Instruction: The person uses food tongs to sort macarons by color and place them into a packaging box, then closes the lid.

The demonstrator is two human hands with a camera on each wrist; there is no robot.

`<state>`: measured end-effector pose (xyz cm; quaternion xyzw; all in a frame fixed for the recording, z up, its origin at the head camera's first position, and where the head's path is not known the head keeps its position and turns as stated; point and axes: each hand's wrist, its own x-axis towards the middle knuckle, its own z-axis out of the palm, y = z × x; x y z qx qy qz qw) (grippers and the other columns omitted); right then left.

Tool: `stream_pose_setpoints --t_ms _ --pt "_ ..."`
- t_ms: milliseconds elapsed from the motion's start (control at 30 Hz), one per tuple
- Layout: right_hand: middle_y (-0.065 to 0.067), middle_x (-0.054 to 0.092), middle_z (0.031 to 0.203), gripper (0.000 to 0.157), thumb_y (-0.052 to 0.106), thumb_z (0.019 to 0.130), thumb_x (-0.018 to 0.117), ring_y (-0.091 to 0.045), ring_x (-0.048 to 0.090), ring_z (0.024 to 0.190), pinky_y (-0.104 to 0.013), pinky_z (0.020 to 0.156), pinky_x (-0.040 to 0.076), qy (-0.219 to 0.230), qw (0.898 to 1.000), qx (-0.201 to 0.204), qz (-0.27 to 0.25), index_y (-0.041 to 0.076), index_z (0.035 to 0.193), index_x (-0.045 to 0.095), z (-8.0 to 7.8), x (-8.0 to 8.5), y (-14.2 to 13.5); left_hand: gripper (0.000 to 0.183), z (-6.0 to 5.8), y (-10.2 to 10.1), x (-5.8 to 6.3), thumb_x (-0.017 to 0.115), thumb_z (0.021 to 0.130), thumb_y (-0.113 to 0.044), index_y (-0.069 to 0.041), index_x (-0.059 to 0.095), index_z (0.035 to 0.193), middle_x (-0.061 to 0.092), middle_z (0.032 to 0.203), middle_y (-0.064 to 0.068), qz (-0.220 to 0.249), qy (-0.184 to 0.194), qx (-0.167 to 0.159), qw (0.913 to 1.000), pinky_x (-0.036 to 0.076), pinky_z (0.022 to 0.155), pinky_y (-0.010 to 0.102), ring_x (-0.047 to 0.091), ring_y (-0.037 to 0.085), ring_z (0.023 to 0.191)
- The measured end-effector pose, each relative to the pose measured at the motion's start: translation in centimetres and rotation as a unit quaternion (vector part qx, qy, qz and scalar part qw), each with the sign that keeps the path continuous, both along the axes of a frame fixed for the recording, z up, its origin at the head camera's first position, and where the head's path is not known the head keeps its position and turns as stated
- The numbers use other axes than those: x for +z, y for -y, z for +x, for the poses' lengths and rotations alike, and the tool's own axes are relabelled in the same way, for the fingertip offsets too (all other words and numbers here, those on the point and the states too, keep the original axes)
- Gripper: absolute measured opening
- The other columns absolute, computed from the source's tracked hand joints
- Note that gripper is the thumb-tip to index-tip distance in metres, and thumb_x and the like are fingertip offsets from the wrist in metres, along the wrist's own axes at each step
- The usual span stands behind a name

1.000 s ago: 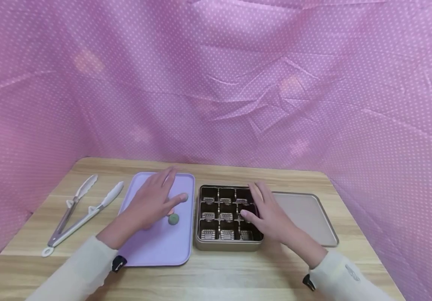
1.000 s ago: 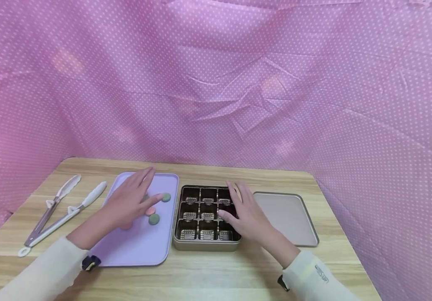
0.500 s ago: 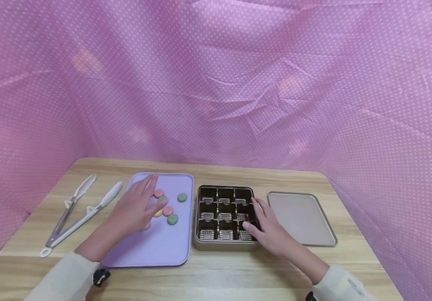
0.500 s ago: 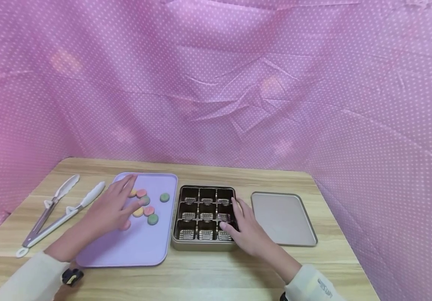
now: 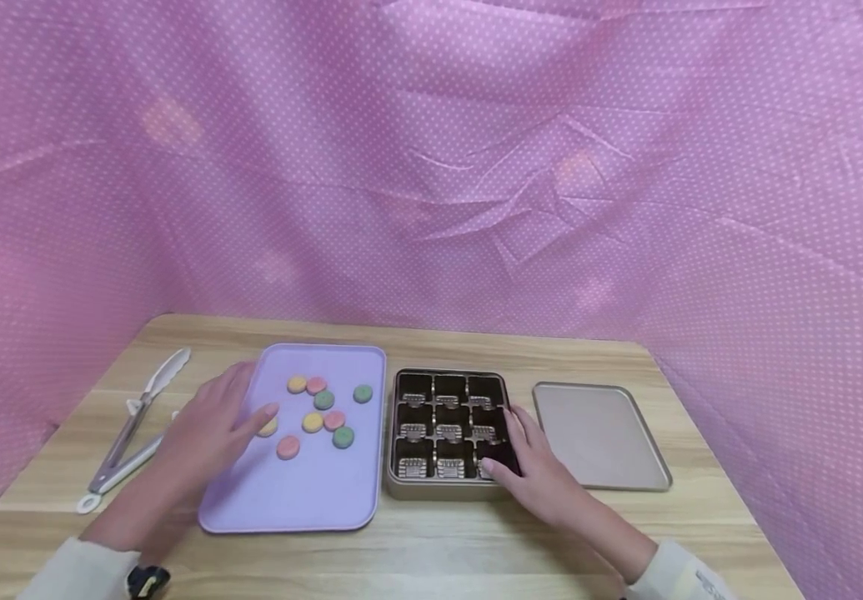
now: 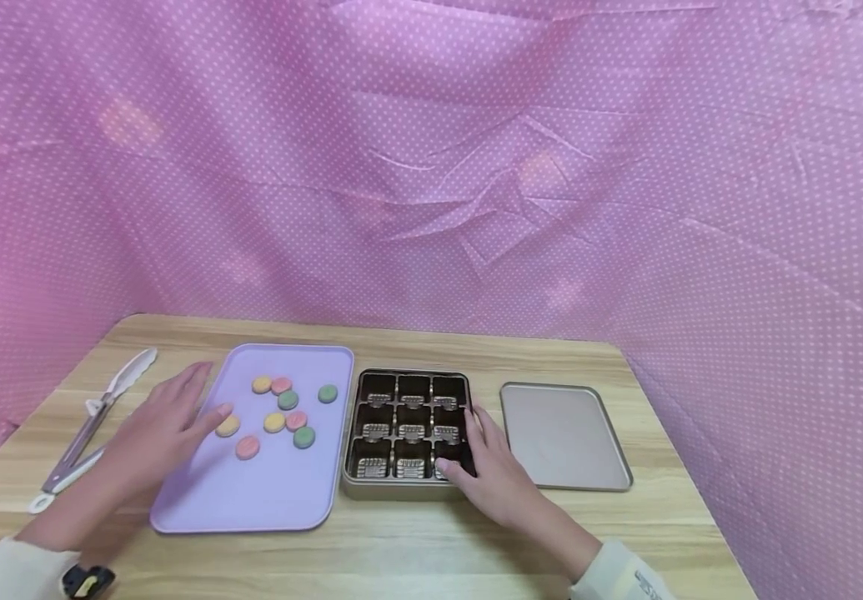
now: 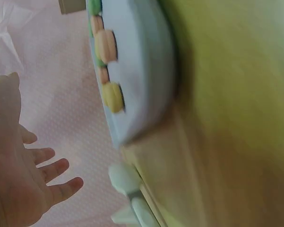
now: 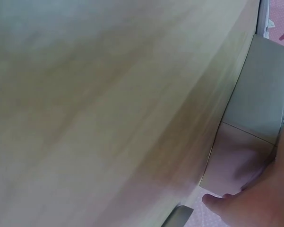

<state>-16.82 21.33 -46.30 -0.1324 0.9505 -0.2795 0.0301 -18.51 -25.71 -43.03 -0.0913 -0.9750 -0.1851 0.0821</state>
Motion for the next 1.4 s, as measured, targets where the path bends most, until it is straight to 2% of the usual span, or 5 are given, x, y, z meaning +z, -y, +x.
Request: stream_pose_setpoints --t_ms 333,633,733,900,1400 --pt "0.005 0.002 0.171 0.1 0.07 0.089 0.06 -0.041 0.03 0.149 -0.065 0.109 0.04 -0.014 1.0 -0.005 0.005 0.025 0.164 0.011 0.2 0.0 0.0 0.079 2.0 4.4 -1.3 0.046 0.105 -0.048 -0.001 0.015 0.16 0.028 0.159 0.03 0.028 -0.022 0.03 0.9989 0.025 0.106 0.075 0.03 0.058 0.137" --pt "0.006 0.001 0.171 0.106 0.072 0.085 0.063 -0.042 0.037 0.145 -0.064 0.103 0.045 -0.014 1.0 -0.008 0.013 0.026 0.164 0.008 0.2 -0.2 0.1 0.064 3.4 8.3 -3.0 0.058 0.101 -0.044 0.003 0.042 0.141 0.053 0.119 0.025 0.021 -0.047 0.042 0.9978 0.045 0.081 0.069 0.053 0.049 0.105" --pt "0.006 -0.001 0.171 0.108 0.072 0.085 0.063 -0.045 0.038 0.143 -0.064 0.105 0.043 -0.005 1.0 -0.009 0.006 0.026 0.164 0.006 0.2 -0.2 0.1 0.066 3.6 9.2 -3.4 0.061 0.099 -0.044 0.002 0.041 0.142 0.051 0.127 0.031 0.026 -0.04 0.05 0.9976 0.043 0.083 0.072 0.051 0.054 0.108" --pt "0.004 -0.002 0.171 0.109 0.069 0.085 0.065 -0.047 0.035 0.145 -0.064 0.111 0.037 0.005 1.0 -0.008 -0.011 0.023 0.164 0.005 0.2 -0.2 0.1 0.089 3.6 10.4 -4.2 0.062 0.098 -0.044 0.007 0.019 0.156 0.032 0.145 0.044 0.049 -0.018 0.071 0.9961 0.028 0.089 0.084 0.035 0.069 0.12" --pt "0.0 -0.004 0.171 0.11 0.068 0.086 0.065 -0.046 0.027 0.149 -0.066 0.114 0.032 0.01 1.0 0.0 -0.024 0.02 0.164 0.003 0.4 -0.2 0.1 0.071 2.4 12.3 -5.1 0.068 0.094 -0.044 0.018 0.047 0.121 0.056 0.106 0.04 0.038 -0.001 0.095 0.9948 0.047 0.071 0.07 0.056 0.058 0.089"
